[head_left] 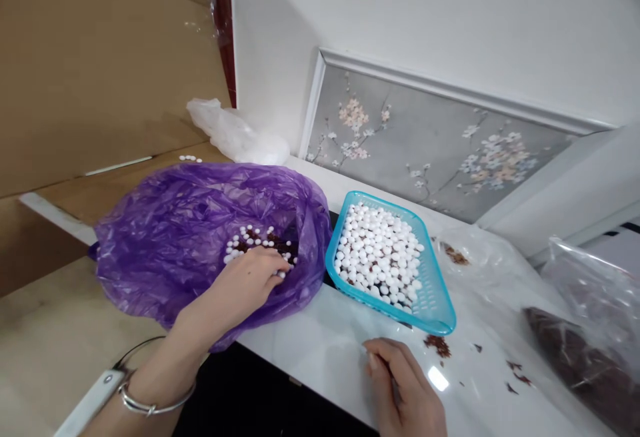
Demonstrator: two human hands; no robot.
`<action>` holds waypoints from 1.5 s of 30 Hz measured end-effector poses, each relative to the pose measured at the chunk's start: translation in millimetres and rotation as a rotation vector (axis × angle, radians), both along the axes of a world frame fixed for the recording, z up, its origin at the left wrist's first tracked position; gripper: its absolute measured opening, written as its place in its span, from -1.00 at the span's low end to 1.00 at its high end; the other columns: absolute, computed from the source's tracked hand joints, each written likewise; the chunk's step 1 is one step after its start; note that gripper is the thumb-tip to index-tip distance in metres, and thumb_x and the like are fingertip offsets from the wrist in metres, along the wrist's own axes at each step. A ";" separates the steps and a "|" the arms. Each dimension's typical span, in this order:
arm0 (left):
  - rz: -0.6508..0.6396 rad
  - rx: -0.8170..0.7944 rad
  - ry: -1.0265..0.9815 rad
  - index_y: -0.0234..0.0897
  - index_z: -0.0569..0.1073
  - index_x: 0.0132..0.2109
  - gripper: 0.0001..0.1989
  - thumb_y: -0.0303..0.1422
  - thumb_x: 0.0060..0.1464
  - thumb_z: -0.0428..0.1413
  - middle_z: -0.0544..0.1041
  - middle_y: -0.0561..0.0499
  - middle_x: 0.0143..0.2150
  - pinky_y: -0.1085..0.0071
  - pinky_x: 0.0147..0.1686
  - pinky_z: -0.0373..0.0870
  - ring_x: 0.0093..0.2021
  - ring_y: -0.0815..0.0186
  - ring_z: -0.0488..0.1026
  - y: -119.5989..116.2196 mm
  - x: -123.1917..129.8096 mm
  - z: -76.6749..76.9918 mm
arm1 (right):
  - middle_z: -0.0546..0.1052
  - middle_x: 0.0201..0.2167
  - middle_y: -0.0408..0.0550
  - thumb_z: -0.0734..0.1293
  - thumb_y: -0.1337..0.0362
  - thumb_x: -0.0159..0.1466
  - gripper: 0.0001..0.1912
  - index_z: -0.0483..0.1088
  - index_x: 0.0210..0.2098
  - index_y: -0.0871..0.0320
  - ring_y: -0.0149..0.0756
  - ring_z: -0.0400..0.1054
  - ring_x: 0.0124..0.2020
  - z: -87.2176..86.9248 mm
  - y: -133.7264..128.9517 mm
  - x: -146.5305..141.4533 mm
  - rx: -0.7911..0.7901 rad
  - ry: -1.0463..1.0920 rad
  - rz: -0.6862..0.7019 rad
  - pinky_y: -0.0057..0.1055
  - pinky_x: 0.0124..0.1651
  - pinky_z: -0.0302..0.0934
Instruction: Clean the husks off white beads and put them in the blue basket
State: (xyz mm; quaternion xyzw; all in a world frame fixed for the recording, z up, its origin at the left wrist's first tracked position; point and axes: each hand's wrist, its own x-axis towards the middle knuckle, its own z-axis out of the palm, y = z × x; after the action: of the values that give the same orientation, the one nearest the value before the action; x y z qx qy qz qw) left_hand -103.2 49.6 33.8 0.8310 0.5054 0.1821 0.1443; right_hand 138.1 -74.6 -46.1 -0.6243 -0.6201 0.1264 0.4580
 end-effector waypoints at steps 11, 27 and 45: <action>0.118 -0.282 -0.828 -0.16 0.54 -0.18 -0.85 -0.28 0.09 0.18 0.57 0.03 -0.28 0.43 -0.22 0.34 -0.27 0.26 0.46 -19.2 9.7 13.5 | 0.50 -0.41 -0.10 0.29 0.15 0.27 -0.83 0.47 -0.35 0.08 -0.32 0.42 -0.40 27.7 0.4 -15.5 -0.085 0.295 -0.021 -0.49 -0.31 0.33; -0.085 -1.196 -1.485 -0.34 0.54 -0.33 -0.80 -0.30 0.17 0.13 0.37 0.08 -0.48 0.62 -0.44 0.27 -0.51 0.51 0.25 -57.8 65.1 -2.2 | 0.36 -0.45 -0.18 0.27 0.30 0.31 -0.89 0.36 -0.37 0.10 -0.41 0.31 -0.41 78.6 9.7 -42.3 0.029 0.618 0.158 -0.51 -0.35 0.28; -0.010 -1.189 -1.522 -0.32 0.47 -0.40 -0.76 -0.24 0.14 0.16 0.34 0.12 -0.53 0.59 -0.42 0.25 -0.52 0.51 0.20 -66.2 73.7 -2.8 | 0.36 -0.41 -0.16 0.21 0.37 0.34 -0.88 0.31 -0.33 0.08 -0.39 0.34 -0.40 73.1 8.7 -49.0 0.047 0.515 0.172 -0.43 -0.33 0.27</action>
State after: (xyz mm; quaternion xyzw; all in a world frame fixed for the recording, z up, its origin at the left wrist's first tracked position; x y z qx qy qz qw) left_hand -29.5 -16.5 31.0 0.2839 0.2825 0.3857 0.8312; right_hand 89.1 -65.9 27.0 -0.5060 -0.5364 0.3051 0.6026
